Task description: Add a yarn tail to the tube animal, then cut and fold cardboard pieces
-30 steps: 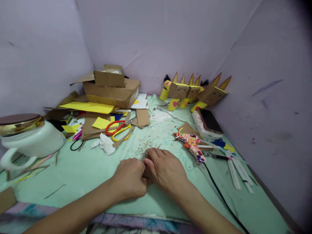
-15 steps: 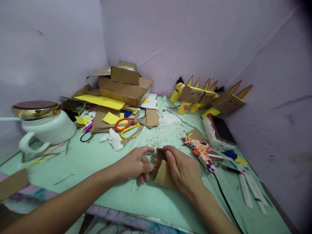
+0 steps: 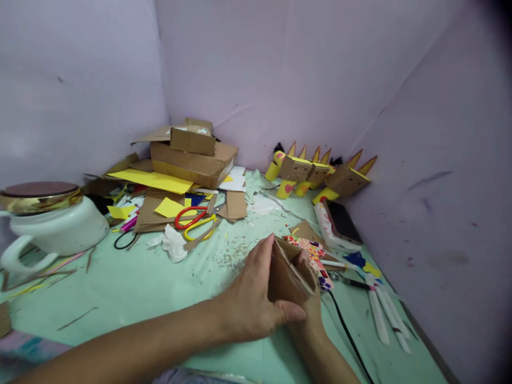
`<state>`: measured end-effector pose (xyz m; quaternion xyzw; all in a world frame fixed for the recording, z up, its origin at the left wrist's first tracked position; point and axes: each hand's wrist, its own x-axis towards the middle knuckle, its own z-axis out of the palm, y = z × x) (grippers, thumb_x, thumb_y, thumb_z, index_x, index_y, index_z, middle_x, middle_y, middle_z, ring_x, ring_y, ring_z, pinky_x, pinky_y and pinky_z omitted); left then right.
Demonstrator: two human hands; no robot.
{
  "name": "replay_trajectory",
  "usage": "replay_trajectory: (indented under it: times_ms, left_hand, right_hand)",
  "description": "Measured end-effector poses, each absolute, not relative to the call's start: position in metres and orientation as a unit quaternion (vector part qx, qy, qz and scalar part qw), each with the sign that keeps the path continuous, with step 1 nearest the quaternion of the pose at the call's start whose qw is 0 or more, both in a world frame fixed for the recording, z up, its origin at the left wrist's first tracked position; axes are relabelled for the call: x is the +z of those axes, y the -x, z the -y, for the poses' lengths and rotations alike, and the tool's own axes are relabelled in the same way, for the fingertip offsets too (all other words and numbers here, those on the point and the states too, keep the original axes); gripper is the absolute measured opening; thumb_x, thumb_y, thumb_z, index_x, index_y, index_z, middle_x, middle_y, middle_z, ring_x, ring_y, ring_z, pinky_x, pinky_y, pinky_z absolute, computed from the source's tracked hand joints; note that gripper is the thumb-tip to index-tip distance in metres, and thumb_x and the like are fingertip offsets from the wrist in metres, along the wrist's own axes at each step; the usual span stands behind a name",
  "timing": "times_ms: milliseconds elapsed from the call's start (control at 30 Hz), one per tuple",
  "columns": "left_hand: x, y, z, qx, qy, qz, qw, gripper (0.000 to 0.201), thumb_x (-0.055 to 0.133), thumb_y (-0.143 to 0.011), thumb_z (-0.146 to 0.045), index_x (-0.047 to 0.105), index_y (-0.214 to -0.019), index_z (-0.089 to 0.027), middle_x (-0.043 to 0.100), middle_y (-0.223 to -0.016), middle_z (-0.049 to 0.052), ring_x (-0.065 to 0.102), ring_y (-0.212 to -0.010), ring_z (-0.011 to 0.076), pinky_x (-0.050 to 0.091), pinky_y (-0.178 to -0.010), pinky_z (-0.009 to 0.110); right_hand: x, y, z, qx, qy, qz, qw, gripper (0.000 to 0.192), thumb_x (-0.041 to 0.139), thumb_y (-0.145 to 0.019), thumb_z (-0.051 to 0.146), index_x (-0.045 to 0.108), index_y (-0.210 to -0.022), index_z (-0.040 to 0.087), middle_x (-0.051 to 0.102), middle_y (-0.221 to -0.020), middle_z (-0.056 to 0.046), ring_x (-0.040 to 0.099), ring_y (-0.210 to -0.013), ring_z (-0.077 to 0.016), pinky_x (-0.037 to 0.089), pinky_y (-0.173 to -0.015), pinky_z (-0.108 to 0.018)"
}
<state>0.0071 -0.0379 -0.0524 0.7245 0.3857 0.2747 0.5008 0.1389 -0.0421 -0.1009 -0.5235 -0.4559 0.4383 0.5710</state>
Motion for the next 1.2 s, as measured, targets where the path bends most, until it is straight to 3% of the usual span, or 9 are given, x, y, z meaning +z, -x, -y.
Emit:
replay_trajectory:
  times_ms: [167, 333, 567, 733, 900, 1067, 1200]
  left_hand:
    - [-0.064, -0.007, 0.032, 0.298, -0.757, -0.393, 0.43, 0.108, 0.071, -0.062, -0.038, 0.008, -0.144, -0.009, 0.018, -0.149, 0.019, 0.017, -0.136, 0.0303, 0.016, -0.112, 0.047]
    - [-0.069, -0.01, 0.036, 0.29, -0.775, -0.416, 0.378, 0.103, 0.067, -0.065, -0.036, 0.008, -0.144, -0.008, 0.019, -0.148, 0.02, 0.019, -0.136, 0.0314, 0.019, -0.111, 0.046]
    - [-0.065, -0.017, 0.04, 0.285, -0.785, -0.434, 0.337, 0.098, 0.064, -0.065, -0.037, 0.014, -0.142, -0.003, 0.029, -0.144, 0.022, 0.028, -0.132, 0.0298, 0.026, -0.109, 0.043]
    - [-0.065, -0.018, 0.042, 0.284, -0.789, -0.437, 0.325, 0.096, 0.063, -0.066, -0.036, 0.016, -0.142, -0.002, 0.032, -0.142, 0.022, 0.031, -0.13, 0.0302, 0.026, -0.109, 0.043]
    - [-0.068, -0.016, 0.038, 0.289, -0.787, -0.42, 0.347, 0.095, 0.062, -0.068, -0.035, 0.012, -0.142, -0.003, 0.027, -0.144, 0.022, 0.027, -0.133, 0.0298, 0.024, -0.11, 0.044]
    - [-0.072, -0.012, 0.031, 0.289, -0.779, -0.367, 0.419, 0.103, 0.066, -0.067, -0.037, 0.005, -0.143, -0.006, 0.014, -0.15, 0.02, 0.016, -0.137, 0.0293, 0.017, -0.112, 0.047]
    - [-0.074, -0.013, 0.032, 0.3, -0.763, -0.375, 0.433, 0.109, 0.073, -0.059, -0.03, 0.007, -0.143, -0.006, 0.017, -0.149, 0.02, 0.018, -0.137, 0.0291, 0.017, -0.112, 0.044]
  right_hand:
    - [-0.087, -0.127, 0.046, 0.58, 0.474, 0.207, 0.629, 0.052, 0.046, -0.08, 0.061, 0.065, -0.101, 0.018, 0.069, -0.105, -0.008, 0.061, -0.103, -0.0292, 0.051, -0.087, -0.043]
    - [-0.084, -0.121, 0.045, 0.645, 0.401, 0.148, 0.634, 0.045, 0.049, -0.079, 0.057, 0.068, -0.092, 0.019, 0.07, -0.101, -0.007, 0.063, -0.1, -0.0275, 0.05, -0.088, -0.042]
    - [-0.094, -0.127, 0.04, 0.643, 0.41, 0.211, 0.611, 0.053, 0.044, -0.077, 0.064, 0.067, -0.093, 0.019, 0.072, -0.093, -0.009, 0.063, -0.099, -0.0285, 0.05, -0.087, -0.042]
    - [-0.092, -0.125, 0.041, 0.671, 0.372, 0.152, 0.623, 0.045, 0.043, -0.081, 0.056, 0.068, -0.09, 0.02, 0.071, -0.095, -0.006, 0.063, -0.098, -0.027, 0.049, -0.089, -0.042]
    - [-0.091, -0.124, 0.043, 0.643, 0.396, 0.177, 0.631, 0.047, 0.043, -0.083, 0.057, 0.068, -0.093, 0.018, 0.071, -0.098, -0.007, 0.062, -0.1, -0.0266, 0.047, -0.091, -0.041]
    - [-0.091, -0.134, 0.042, 0.529, 0.477, 0.213, 0.669, 0.047, 0.054, -0.079, 0.055, 0.065, -0.106, 0.018, 0.069, -0.104, -0.005, 0.06, -0.104, -0.0247, 0.043, -0.096, -0.038]
    - [-0.093, -0.139, 0.04, 0.514, 0.51, 0.172, 0.668, 0.054, 0.057, -0.075, 0.058, 0.063, -0.108, 0.017, 0.07, -0.1, -0.005, 0.061, -0.101, -0.0253, 0.047, -0.09, -0.038]
